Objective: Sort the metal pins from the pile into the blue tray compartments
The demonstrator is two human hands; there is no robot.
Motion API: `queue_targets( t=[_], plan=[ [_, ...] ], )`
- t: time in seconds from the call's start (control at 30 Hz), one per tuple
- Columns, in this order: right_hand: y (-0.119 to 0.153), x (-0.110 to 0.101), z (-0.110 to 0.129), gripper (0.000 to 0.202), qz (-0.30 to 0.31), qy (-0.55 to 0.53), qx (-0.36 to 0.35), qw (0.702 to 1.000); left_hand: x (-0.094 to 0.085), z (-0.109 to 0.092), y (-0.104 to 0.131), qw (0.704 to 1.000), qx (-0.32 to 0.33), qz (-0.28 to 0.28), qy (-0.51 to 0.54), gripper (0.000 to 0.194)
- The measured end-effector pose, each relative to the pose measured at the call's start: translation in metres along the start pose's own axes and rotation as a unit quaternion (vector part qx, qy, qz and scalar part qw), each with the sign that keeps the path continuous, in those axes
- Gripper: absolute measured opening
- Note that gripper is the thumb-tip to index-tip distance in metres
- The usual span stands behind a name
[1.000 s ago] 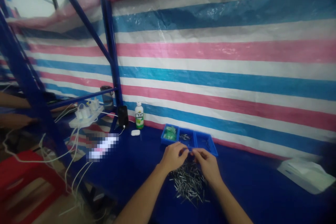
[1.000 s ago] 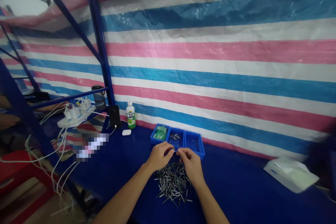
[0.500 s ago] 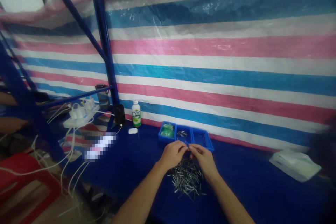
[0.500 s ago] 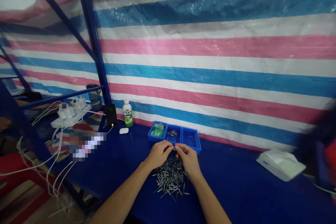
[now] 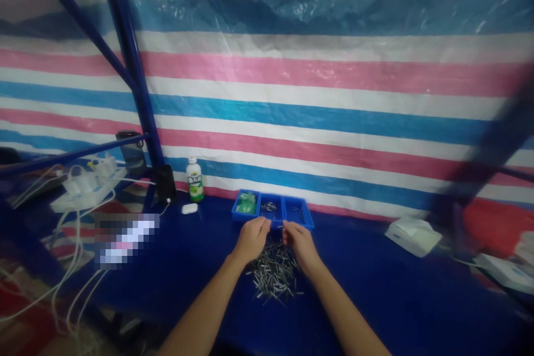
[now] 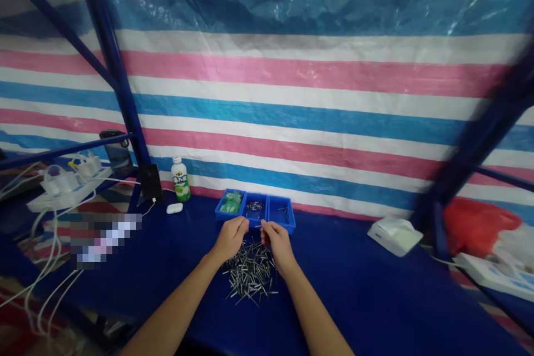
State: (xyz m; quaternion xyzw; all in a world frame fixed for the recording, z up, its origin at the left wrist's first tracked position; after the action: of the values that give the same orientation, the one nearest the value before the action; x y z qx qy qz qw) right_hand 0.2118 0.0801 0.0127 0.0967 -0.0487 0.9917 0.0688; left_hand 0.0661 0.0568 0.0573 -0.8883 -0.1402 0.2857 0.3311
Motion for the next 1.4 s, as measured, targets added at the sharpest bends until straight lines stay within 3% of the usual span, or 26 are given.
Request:
queue_targets(
  t=[0.17, 0.37, 0.57, 0.67, 0.8, 0.97, 1.03, 1.1, 1.4],
  plan=[
    [-0.005, 0.0, -0.011, 0.045, -0.01, -0.038, 0.065, 0.997, -0.005, 0.011, -0.007, 0.999, -0.019, -0.027, -0.015, 0.046],
    [-0.005, -0.002, -0.019, 0.04, -0.019, -0.056, 0.093, 0.994, -0.011, 0.019, -0.011, 0.998, -0.036, -0.047, -0.037, 0.045],
    [-0.013, -0.026, -0.009, 0.036, -0.1, -0.053, 0.055, 0.992, -0.012, 0.024, -0.01, 0.996, -0.054, -0.024, -0.073, 0.041],
    [-0.017, -0.033, -0.004, 0.046, -0.125, 0.001, 0.028, 0.992, -0.01, 0.029, -0.01, 0.995, -0.06, 0.003, -0.086, 0.038],
    [-0.014, -0.023, 0.004, 0.041, -0.058, 0.164, -0.067, 0.982, -0.005, 0.038, -0.006, 0.989, -0.069, 0.071, -0.113, 0.027],
    [0.007, 0.003, 0.009, 0.024, 0.077, 0.398, -0.247, 0.88, -0.001, 0.042, 0.002, 0.972, -0.058, 0.14, -0.181, 0.015],
    [0.011, 0.006, 0.004, 0.023, 0.099, 0.447, -0.26, 0.85, 0.0, 0.042, 0.005, 0.966, -0.055, 0.158, -0.199, 0.016],
    [0.011, 0.006, 0.0, 0.023, 0.104, 0.469, -0.255, 0.839, 0.002, 0.042, 0.008, 0.961, -0.053, 0.173, -0.209, 0.016],
    [0.008, 0.008, -0.003, 0.02, 0.1, 0.474, -0.247, 0.839, 0.008, 0.04, 0.011, 0.962, -0.047, 0.19, -0.191, 0.023]
  ],
)
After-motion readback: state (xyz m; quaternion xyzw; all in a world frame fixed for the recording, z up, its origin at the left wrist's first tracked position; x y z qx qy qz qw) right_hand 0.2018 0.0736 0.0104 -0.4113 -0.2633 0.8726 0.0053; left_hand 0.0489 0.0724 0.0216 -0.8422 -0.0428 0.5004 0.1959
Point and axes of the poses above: each hand's wrist, its own y-axis away from the middle knuckle, its own x-axis out of the palm, z = x × y, the point moved 8 cm from there along -y, towards the middle knuckle, and after that the axes turned 14 degrees about -z, right-handed, at the moved point
